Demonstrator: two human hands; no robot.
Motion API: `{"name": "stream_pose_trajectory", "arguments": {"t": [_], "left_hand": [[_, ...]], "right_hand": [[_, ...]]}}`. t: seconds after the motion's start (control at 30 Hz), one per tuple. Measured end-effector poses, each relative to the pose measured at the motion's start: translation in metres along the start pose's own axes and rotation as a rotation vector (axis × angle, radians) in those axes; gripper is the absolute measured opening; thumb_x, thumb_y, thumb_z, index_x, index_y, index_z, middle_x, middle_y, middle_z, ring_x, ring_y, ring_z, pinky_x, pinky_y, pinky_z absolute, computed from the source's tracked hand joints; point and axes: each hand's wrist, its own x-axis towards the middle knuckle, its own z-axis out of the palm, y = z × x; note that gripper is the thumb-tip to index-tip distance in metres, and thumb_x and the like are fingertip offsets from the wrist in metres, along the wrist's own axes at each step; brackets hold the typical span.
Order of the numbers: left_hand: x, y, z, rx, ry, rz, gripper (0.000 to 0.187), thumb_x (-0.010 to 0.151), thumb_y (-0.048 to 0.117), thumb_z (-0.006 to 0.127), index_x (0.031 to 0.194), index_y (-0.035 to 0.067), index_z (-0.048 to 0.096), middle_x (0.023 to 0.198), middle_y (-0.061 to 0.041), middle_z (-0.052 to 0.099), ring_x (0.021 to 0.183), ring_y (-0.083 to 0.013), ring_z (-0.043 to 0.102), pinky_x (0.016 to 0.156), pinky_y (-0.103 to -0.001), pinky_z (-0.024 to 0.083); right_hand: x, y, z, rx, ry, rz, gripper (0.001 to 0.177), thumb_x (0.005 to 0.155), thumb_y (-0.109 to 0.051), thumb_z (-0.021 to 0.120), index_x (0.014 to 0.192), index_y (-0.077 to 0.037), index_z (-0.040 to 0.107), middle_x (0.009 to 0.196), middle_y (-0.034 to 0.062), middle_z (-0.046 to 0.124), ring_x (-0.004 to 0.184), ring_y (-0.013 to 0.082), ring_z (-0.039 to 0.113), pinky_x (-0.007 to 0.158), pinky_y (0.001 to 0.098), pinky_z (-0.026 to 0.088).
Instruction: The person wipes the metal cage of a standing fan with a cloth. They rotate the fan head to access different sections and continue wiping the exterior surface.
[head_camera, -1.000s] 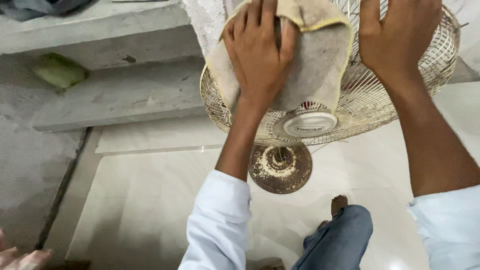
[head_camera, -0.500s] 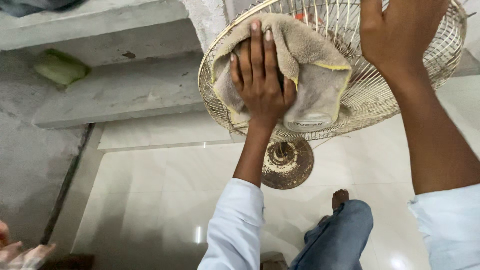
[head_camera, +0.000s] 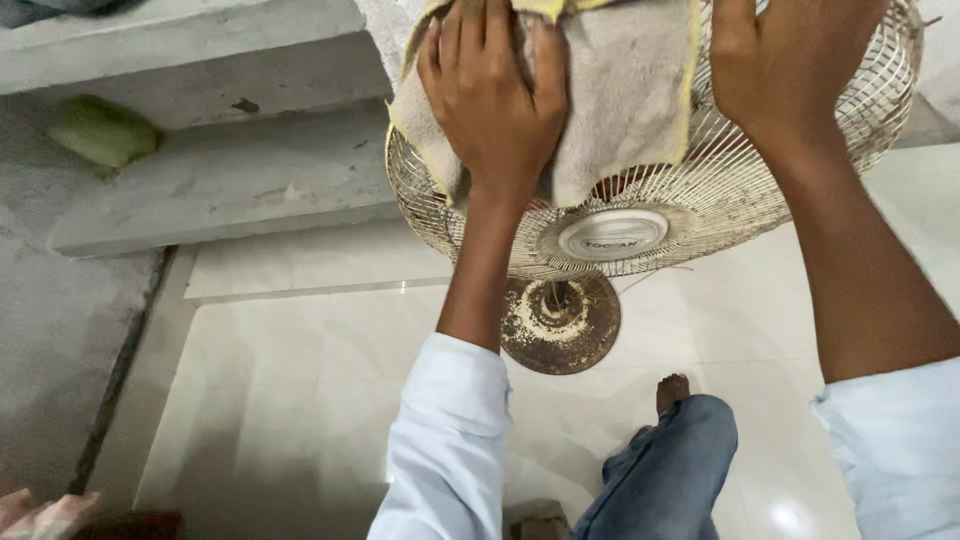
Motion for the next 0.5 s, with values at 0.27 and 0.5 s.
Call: {"name": "stream_pose_trajectory", "arguments": {"t": [0.27,0.5], "left_hand": [[-0.065,-0.021,0.024,0.028,0.175,0.141,0.067,0.100,0.043,0.045,0.161,0.015,0.033,0.169,-0.003,0.033,0.155,-0.0252,0.036,0.133,-0.048,0.018],[-0.128,-0.017,0.039,0.074,0.122,0.141,0.064,0.110,0.047,0.046,0.161,0.011,0.035,0.168,-0.008,0.035,0.158,-0.0325,0.033,0.134,-0.053,0.017]], "right_hand": [[0.001,0.002,-0.001,0.077,-0.032,0.044,0.021,0.111,-0.011,0.053,0.096,0.002,0.059,0.085,0.0126,0.055,0.081,0.0261,0.055,0.076,0.0447,0.039],[0.000,0.005,0.003,-0.003,0.007,-0.019,0.017,0.110,-0.010,0.050,0.100,0.000,0.060,0.085,0.0102,0.052,0.080,0.0227,0.054,0.075,0.0422,0.038]]}}
